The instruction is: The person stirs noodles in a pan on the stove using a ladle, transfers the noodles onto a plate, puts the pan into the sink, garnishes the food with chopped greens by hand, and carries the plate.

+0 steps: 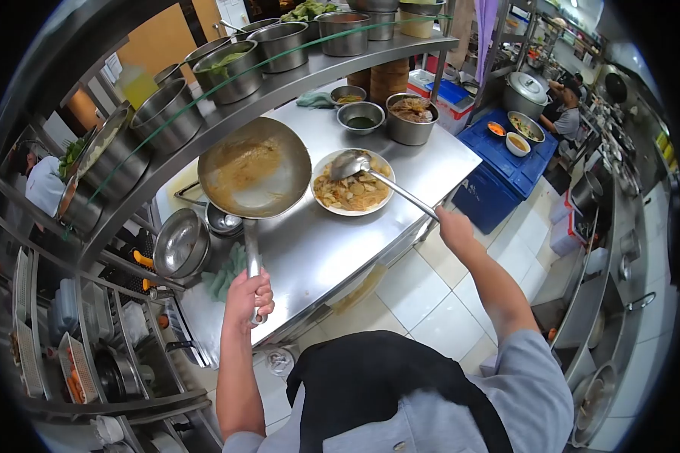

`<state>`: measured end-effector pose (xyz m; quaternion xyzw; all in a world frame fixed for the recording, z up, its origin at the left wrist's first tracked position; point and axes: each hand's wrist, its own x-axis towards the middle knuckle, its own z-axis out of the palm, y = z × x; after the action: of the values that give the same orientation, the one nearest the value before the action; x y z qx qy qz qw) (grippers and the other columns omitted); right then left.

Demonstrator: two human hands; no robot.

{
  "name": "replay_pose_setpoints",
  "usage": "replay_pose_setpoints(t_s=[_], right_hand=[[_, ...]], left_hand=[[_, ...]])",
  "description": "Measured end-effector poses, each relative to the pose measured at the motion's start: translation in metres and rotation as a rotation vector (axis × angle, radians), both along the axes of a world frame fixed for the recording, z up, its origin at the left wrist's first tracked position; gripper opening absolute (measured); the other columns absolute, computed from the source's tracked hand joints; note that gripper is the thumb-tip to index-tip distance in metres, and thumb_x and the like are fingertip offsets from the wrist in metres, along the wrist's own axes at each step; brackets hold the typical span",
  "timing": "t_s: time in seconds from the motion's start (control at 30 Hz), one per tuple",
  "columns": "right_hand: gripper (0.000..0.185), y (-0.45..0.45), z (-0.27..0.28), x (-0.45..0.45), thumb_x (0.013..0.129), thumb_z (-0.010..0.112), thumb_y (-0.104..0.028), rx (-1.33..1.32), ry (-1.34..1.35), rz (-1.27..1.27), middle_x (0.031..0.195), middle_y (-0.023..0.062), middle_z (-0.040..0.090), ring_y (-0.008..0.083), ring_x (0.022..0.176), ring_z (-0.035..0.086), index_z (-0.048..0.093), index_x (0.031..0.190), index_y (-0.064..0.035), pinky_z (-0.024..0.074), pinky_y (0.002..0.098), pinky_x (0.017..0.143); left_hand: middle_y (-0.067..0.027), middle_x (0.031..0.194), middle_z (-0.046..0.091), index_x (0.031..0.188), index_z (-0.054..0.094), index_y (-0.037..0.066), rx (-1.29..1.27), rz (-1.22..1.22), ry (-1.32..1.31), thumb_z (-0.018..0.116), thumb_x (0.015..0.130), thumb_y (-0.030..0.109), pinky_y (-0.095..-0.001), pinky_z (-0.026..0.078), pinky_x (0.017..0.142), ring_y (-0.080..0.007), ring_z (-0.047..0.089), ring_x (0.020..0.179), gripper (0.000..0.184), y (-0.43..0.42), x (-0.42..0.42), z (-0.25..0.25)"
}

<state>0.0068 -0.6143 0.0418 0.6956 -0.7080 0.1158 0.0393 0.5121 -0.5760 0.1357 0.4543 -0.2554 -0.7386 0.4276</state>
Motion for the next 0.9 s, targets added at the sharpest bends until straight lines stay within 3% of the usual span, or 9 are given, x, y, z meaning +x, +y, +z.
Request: replay_pose_setpoints(t_s=[0.3,0.53,0.6,0.7,0.9], right_hand=[[0.019,0.025,0.019,0.043,0.088,0.052,-0.007,0.073,-0.122,-0.166,0.080,0.0198,0.066,0.0419,0.080,0.065,0.057,0.106,-0.0128,0.0491,0.0548,0.069],[0.019,0.040,0.034,0.046,0.090,0.049,-0.006,0.080,-0.051,-0.173,0.082,0.0198,0.066,0.0427,0.080,0.065,0.058,0.106,-0.0115,0.0493,0.0539,0.069],[0.020,0.028,0.028,0.030,0.084,0.054,-0.004,-0.090,0.000,-0.042,0.074,0.0165,0.066,0.0380,0.071,0.066,0.055,0.104,-0.0106,0.0496,0.0519,0.062],[0.019,0.007,0.031,0.021,0.086,0.052,-0.003,-0.121,0.083,0.043,0.073,0.0147,0.065,0.0359,0.069,0.066,0.054,0.103,-0.0116,0.0493,0.0491,0.059],[0.016,-0.028,0.012,-0.001,0.087,0.051,-0.006,-0.017,0.141,0.127,0.079,0.0130,0.067,0.0348,0.071,0.067,0.054,0.101,-0.0126,0.0501,0.0474,0.059]], left_hand=[[0.0029,0.063,0.039,0.095,0.046,0.011,0.001,-0.049,-0.028,0.057,0.093,0.006,-0.0236,0.029,0.035,-0.0049,0.035,0.043,0.012,0.001,0.026,-0.004],[0.0036,0.063,0.039,0.095,0.047,0.011,0.000,-0.060,0.000,0.057,0.093,0.007,-0.0229,0.029,0.034,-0.0042,0.035,0.042,0.010,-0.002,0.036,-0.006],[0.0036,0.063,0.039,0.095,0.048,0.010,0.001,-0.073,0.003,0.057,0.094,0.007,-0.0226,0.029,0.034,-0.0042,0.034,0.042,0.010,-0.001,0.037,-0.004],[0.0033,0.063,0.039,0.095,0.048,0.010,-0.002,-0.048,-0.020,0.056,0.094,0.006,-0.0224,0.029,0.034,-0.0043,0.034,0.042,0.009,0.003,0.037,0.003],[0.0028,0.065,0.040,0.096,0.049,0.009,0.002,0.022,-0.047,0.056,0.093,0.005,-0.0227,0.029,0.034,-0.0043,0.034,0.043,0.009,0.030,0.019,0.016]])
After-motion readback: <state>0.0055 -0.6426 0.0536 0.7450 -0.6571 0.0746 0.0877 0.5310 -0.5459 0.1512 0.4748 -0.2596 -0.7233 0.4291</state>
